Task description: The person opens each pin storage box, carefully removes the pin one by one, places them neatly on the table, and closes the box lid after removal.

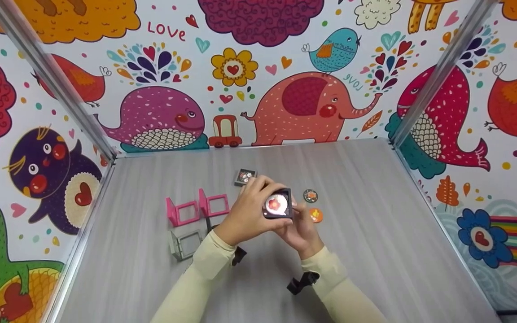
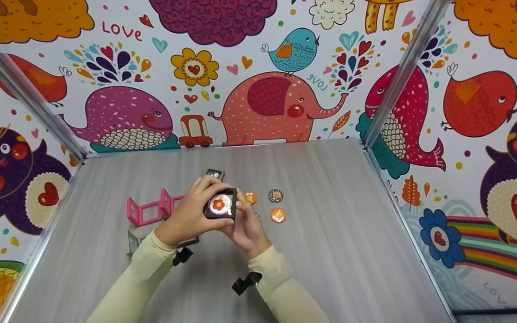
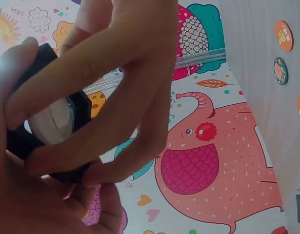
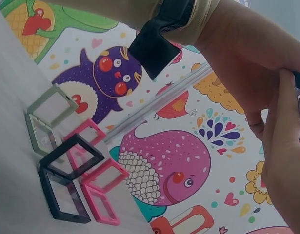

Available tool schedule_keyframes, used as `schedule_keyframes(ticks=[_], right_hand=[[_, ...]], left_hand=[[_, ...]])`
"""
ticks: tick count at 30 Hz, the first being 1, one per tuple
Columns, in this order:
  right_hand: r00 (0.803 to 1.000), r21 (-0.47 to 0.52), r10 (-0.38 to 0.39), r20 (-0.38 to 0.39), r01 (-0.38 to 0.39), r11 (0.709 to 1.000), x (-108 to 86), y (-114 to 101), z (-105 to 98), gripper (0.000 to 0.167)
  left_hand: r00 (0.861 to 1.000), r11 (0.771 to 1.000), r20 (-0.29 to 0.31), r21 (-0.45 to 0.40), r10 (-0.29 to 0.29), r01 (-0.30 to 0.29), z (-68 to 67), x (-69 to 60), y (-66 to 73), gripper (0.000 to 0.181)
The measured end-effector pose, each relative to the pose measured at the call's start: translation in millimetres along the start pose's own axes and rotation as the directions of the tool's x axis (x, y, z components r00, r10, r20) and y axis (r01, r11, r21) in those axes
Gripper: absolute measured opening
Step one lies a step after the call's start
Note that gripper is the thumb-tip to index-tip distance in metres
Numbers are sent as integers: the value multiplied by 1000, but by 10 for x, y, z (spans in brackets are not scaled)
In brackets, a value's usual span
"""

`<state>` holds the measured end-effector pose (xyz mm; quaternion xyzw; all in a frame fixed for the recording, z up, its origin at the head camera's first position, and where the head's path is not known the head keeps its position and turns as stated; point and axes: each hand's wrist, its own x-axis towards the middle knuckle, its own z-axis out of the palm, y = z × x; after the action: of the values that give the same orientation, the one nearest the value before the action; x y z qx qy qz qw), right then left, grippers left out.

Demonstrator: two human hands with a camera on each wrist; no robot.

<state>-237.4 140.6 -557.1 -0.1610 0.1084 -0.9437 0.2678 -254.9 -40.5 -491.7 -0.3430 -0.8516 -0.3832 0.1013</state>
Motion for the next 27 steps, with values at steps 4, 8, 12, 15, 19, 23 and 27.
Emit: schedule_keyframes(ticks=[4,8,12,15,19,23,27], right_hand=[[1000,23,8,12,-8,1000,2,-1,-11,43],[1000,25,-19,7,19,1000,11,11,-15,47],[999,59,-28,20,26,998,7,10,-29,54],[1000,79,-25,9,24,997,-9,-3,-32,53],[999,71,-34,-24,35,997,-35,-28,-25,44],[997,43,-67,-28,68,997,-31,-46,-24,41],[993,-112,-106,-54,99,989,-9,-107,-8,41]], left_hand=[[1000,1000,-24,-24,4,-5,15,-1,-14,69],[997,983,-64,-179,-50,38,32,-13,-44,68],[989,937,-117,-345,-96,50,3,-28,-71,68],[985,910,-139,-412,-106,39,-59,-39,-92,68],[982,857,-136,-514,-127,39,-135,-65,-140,71],[980,785,-140,-619,-142,26,-151,-92,-197,72],[977,746,-147,-666,-154,17,-134,-106,-234,71]])
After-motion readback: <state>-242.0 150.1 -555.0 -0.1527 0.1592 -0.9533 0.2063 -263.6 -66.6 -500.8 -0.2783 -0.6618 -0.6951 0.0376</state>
